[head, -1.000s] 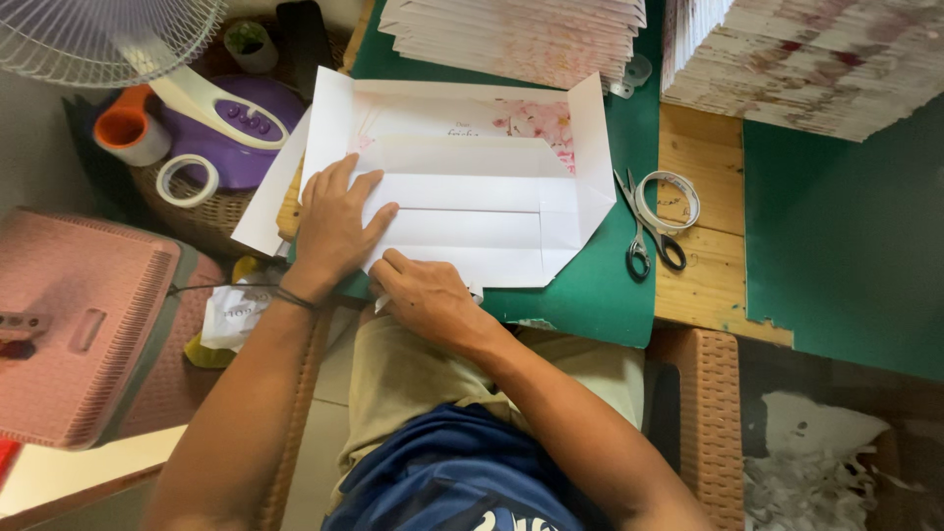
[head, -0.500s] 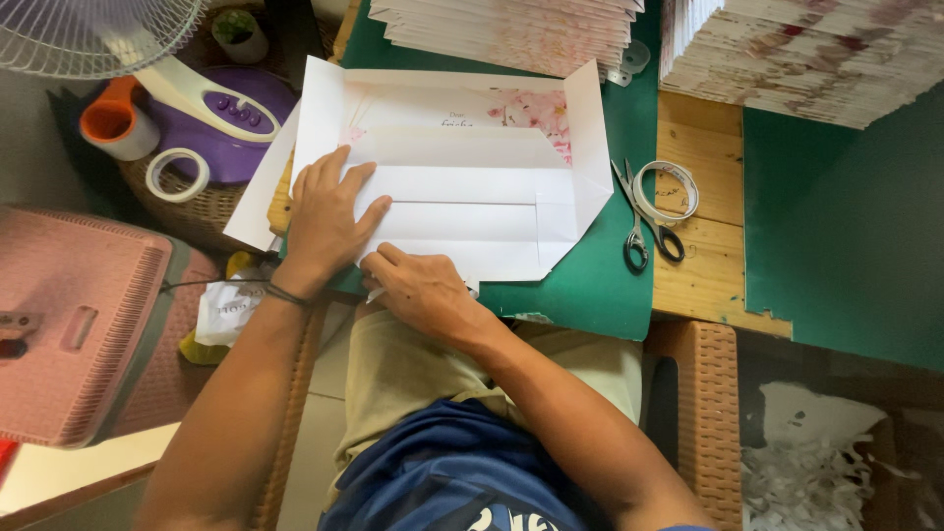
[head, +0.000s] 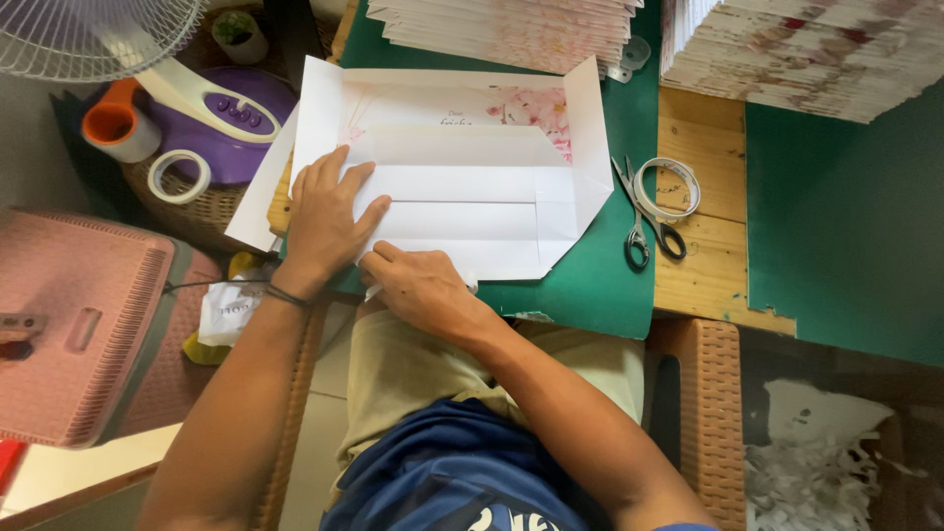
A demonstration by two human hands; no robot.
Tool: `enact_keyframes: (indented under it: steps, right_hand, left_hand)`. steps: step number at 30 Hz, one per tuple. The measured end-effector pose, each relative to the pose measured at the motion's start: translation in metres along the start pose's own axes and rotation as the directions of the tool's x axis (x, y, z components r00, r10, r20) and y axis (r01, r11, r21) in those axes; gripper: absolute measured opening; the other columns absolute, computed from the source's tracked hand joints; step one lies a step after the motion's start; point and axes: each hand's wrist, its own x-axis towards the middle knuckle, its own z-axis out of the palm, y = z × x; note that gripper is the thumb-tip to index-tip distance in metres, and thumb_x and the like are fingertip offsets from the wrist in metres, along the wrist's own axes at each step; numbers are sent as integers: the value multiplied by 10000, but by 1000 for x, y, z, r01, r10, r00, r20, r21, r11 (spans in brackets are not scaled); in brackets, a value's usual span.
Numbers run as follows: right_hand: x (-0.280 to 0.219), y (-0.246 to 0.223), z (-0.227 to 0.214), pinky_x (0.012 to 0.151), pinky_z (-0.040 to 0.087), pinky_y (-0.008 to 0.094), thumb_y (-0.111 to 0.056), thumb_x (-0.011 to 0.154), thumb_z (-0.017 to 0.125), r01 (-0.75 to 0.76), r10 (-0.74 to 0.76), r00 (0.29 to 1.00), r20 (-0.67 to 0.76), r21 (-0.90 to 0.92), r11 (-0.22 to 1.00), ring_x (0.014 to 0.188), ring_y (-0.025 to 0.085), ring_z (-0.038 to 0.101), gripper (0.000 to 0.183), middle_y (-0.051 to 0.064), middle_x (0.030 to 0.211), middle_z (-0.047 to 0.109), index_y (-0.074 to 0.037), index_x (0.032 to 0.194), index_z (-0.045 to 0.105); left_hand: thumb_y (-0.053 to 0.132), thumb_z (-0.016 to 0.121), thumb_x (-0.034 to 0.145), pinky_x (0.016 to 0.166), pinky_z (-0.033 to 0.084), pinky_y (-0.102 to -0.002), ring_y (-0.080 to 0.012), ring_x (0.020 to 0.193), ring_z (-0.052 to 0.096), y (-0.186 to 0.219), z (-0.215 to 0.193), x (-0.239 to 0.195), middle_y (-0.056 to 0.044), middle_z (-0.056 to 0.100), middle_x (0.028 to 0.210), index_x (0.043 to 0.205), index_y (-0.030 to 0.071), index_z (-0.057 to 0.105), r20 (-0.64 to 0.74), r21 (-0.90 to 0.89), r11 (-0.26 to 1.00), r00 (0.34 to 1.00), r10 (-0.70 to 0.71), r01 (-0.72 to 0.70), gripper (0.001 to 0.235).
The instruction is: The person assembles paper envelopes by folding the flaps and securing them with adhesive tape. They use scissors to cut the tape and smooth the edges, working through a stack of envelopes on a green cutting mat.
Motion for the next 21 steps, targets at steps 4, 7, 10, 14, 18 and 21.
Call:
enact_keyframes:
  steps: [4, 7, 10, 14, 18, 21]
  right_hand:
    - [0, 0, 0, 640, 533, 461, -128, 921, 625, 8, -8, 1000, 5, 2, 1000, 768, 342, 679, 108, 94, 966, 657, -63, 1008, 620]
    - [0, 1, 1, 653, 542, 454, -128, 924, 624, 10, -10, 1000, 3, 2, 1000, 785, 337, 686, 85, 88, 955, 655, -78, 992, 618]
    - [-1, 2, 1, 650, 539, 459, -124, 905, 625, 25, -25, 1000, -10, 14, 1000, 784, 340, 685, 108, 90, 969, 659, -71, 999, 614]
    - [0, 3, 3, 651, 538, 457, -129, 928, 620, 8, -8, 1000, -1, -12, 1000, 784, 335, 684, 86, 88, 957, 655, -72, 994, 614]
    - [-2, 4, 3, 652, 540, 448, -124, 925, 613, 13, -13, 1000, -13, -4, 1000, 783, 329, 684, 83, 87, 955, 649, -73, 991, 608]
    - [-5, 3, 3, 652, 536, 447, -122, 918, 617, 26, -25, 999, -39, 7, 1000, 782, 325, 684, 86, 84, 952, 645, -76, 990, 606]
  left_hand:
    - [363, 705, 958, 1159, 295, -538, -428, 1370, 440, 1, 0, 1, -276, 504, 1481, 1348, 22, 661, -8, 23, 1000, 1000, 12, -12, 519]
    - [357, 702, 965, 1167, 311, -522, -419, 1368, 450, 1, -1, 0, -268, 508, 1486, 1349, 23, 658, -9, -1, 1000, 1000, 8, -8, 511]
    - [355, 712, 952, 1152, 309, -529, -420, 1369, 451, 2, 0, 1, -265, 513, 1477, 1337, 25, 665, -13, 24, 1000, 1000, 13, -12, 510]
    - [342, 717, 961, 1155, 321, -524, -423, 1366, 455, 1, 0, 1, -264, 516, 1480, 1346, 26, 664, -17, 16, 1000, 1000, 24, -23, 501]
    - [334, 723, 962, 1157, 327, -523, -422, 1366, 455, 0, 1, 0, -265, 517, 1484, 1344, 29, 665, -22, 6, 1000, 999, 27, -27, 493]
    - [332, 728, 959, 1157, 324, -528, -422, 1367, 455, -1, 2, 1, -263, 520, 1480, 1337, 28, 669, -17, 17, 999, 999, 30, -29, 489]
